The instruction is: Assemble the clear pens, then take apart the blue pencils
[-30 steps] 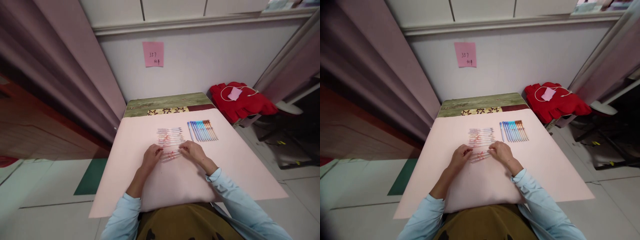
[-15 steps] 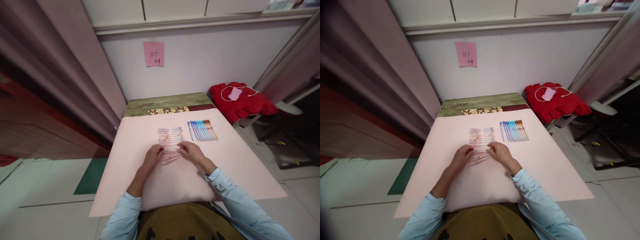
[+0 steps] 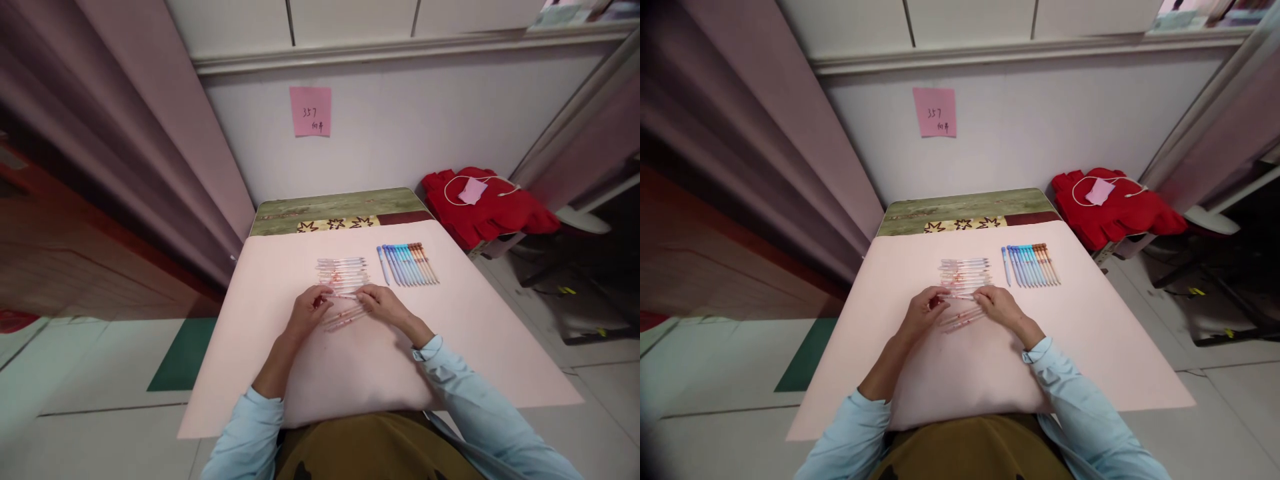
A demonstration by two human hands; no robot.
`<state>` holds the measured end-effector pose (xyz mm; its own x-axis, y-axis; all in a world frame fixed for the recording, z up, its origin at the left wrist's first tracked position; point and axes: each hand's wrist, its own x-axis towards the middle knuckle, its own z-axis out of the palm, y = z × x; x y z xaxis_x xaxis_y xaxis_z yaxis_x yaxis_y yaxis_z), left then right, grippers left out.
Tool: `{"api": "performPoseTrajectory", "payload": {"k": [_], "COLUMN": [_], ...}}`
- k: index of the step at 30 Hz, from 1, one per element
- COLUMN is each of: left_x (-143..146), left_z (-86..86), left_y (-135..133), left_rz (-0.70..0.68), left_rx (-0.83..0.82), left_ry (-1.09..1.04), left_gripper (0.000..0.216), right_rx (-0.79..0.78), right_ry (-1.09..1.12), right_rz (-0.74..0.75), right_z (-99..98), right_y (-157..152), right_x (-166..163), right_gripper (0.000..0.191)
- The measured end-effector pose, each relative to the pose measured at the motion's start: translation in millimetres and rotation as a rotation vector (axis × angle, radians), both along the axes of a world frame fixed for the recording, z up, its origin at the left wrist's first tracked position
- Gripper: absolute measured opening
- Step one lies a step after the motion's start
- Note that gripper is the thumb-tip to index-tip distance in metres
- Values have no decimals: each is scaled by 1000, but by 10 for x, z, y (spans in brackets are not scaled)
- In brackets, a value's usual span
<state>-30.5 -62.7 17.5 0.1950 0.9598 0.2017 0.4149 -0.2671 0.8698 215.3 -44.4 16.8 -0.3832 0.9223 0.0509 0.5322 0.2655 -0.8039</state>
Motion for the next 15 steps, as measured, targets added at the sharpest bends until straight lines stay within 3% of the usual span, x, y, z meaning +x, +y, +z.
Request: {"api": "performPoseTrajectory", "payload": {"k": [5,9,15], "left_x": [34,29,33], "left_z": [100,168,170], "left_y": [-3,-3,-23], "left_rz": [21,-3,16], "left_rx": [108,96,-40], "left_ry": [-21,53,11], "left_gripper": [22,24,34], "right_rx": [-228,-358,-136], "right_ry": [221,287,258], "right_rz": [92,195,60], "right_z": [112,163,150], "right_y": [-3,-19,-35], "right_x": [22,27,-38], "right_gripper": [48,50,32]}}
